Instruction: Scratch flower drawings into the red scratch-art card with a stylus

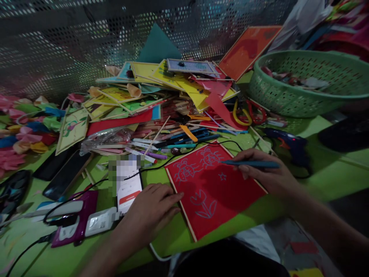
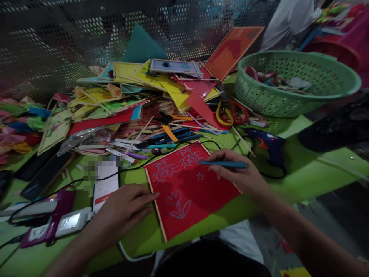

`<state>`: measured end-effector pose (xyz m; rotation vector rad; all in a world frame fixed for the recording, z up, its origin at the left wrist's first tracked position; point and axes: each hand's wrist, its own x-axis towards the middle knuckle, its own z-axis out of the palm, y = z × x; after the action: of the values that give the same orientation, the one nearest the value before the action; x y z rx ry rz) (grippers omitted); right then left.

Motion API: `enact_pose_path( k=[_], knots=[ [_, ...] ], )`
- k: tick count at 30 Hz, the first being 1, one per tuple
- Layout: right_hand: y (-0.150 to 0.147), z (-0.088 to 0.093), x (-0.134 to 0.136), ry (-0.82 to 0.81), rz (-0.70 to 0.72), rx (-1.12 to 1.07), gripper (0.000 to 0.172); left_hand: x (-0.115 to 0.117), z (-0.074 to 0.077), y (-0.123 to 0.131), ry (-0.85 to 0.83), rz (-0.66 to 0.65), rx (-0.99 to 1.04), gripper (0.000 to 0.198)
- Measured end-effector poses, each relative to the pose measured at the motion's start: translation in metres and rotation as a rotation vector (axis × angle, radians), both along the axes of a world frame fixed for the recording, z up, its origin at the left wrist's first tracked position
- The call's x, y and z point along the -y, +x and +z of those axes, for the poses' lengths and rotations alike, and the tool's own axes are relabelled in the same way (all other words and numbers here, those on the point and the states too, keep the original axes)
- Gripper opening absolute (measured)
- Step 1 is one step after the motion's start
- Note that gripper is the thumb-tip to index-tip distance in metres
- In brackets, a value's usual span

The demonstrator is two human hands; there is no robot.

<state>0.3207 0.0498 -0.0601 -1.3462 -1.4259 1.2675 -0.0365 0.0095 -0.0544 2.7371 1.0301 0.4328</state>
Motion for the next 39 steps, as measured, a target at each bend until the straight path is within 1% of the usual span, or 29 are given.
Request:
enact_pose_path(
  k=[4, 9, 16, 24, 36, 39],
  knots=[
    [0.001, 0.001, -0.003, -0.026, 0.038, -0.014, 0.025, 0.0, -0.001, 0.0, -0.023, 0.001, -0.006, 0.026],
    [0.001, -0.005, -0.001, 0.022, 0.048, 0.001, 0.027, -0.001, -0.002, 0.0, -0.007, 0.001, 0.008, 0.023],
    [-0.001, -0.011, -0.001, 0.01, 0.069, 0.075, 0.027, -0.001, -0.002, 0.001, 0.02, -0.003, 0.013, 0.023],
    [-0.005, -0.006, -0.002, 0.059, 0.092, 0.157, 0.03, 0.0, 0.0, 0.0, -0.01, 0.014, -0.006, 0.025],
    [-0.006, -0.006, -0.002, 0.026, 0.107, 0.183, 0.03, -0.001, -0.002, 0.0, -0.012, 0.005, 0.013, 0.025],
    [-0.006, -0.005, -0.002, 0.035, 0.116, 0.19, 0.028, -0.001, -0.002, 0.0, -0.017, 0.003, 0.01, 0.025]
  ],
)
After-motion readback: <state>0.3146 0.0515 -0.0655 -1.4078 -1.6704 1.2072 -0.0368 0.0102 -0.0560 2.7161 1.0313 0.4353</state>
